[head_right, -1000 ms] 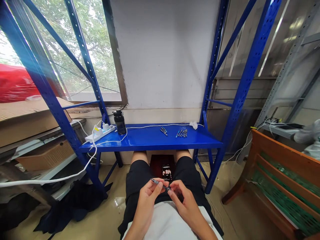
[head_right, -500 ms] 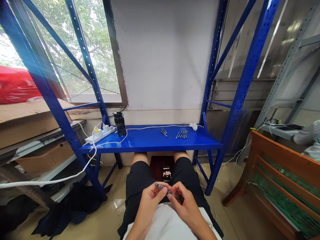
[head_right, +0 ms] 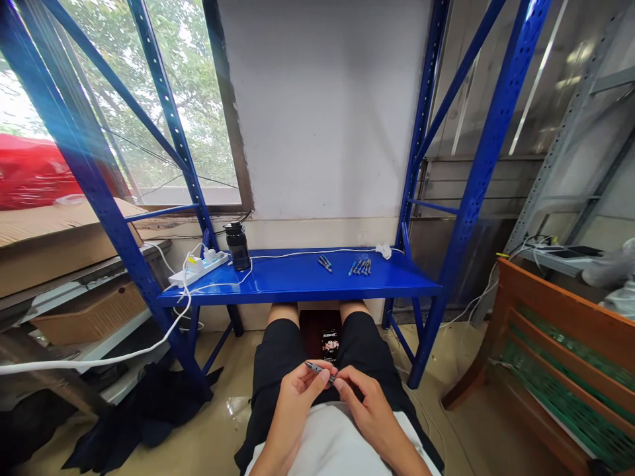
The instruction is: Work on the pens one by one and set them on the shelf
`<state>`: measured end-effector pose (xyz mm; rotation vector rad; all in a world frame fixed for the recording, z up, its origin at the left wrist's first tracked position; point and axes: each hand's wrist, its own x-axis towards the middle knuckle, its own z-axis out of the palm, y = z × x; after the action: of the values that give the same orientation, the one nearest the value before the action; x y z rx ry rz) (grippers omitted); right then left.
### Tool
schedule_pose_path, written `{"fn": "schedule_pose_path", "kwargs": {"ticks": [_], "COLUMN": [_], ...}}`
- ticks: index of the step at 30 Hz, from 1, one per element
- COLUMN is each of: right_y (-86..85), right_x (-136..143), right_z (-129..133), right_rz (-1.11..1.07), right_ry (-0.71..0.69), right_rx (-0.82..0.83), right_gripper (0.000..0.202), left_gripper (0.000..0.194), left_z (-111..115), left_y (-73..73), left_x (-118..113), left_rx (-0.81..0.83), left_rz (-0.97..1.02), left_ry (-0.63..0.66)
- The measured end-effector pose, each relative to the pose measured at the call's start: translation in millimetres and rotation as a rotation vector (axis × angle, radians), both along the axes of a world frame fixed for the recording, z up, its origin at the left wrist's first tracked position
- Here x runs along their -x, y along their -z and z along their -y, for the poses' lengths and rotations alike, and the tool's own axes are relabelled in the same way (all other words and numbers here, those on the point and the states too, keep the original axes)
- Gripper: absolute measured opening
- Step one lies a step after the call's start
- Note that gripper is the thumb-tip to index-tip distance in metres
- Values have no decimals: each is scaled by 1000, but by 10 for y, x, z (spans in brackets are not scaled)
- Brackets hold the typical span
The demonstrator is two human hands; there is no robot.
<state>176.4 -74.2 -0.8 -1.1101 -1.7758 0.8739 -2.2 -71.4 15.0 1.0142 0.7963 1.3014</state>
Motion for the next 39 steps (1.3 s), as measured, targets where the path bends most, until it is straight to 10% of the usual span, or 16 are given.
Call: {"fn": "schedule_pose_path", "kwargs": {"ticks": [39], "right_y": [97], "right_x": [-24], "right_z": [-25], "right_rz": [54], "right_ry": [-52], "right_rx": [3], "right_gripper": [46], "left_gripper": [39], "left_z": [53], "left_y": [-63], "left_x": [-11], "left_rx": [35], "left_rz": [-8], "left_ry": [-19]}}
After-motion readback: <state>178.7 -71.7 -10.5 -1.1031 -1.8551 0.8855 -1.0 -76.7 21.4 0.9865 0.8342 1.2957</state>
